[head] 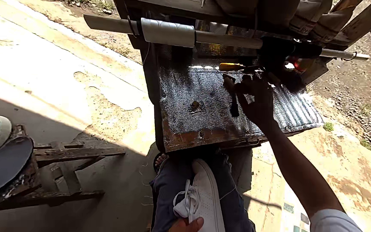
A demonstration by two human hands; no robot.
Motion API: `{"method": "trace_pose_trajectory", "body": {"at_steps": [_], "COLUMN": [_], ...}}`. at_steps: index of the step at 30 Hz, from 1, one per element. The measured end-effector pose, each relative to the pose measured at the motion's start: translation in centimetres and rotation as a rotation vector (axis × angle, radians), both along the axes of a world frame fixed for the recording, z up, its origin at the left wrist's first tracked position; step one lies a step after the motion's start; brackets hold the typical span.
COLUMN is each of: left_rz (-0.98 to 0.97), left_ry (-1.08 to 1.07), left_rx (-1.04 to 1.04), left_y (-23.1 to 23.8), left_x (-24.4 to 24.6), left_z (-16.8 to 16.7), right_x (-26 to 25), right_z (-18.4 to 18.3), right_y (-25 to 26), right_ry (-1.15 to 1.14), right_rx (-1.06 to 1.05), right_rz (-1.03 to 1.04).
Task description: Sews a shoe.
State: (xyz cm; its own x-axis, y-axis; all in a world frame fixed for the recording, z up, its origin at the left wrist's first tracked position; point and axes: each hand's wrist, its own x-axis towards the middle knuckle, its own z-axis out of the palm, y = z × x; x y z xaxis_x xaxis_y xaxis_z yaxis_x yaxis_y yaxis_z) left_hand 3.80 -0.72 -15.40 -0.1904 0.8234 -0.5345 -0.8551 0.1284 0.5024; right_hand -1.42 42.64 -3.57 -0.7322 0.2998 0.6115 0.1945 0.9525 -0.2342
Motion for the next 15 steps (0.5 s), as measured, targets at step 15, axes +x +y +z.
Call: {"method": "trace_pose_trajectory", "body": {"at_steps": [15], "left_rz": [-0.074], "left_ry": [0.247], "left_rx": [0.044], "left_y": [0.4], "left_x": [1.8], "left_z": [0.9], "right_x": [27.2], "right_z": [-8.0], "right_y": [-21.2], "right_ry": [-0.571], "right_rx": [-0.977], "right_rz": [-0.062]}}
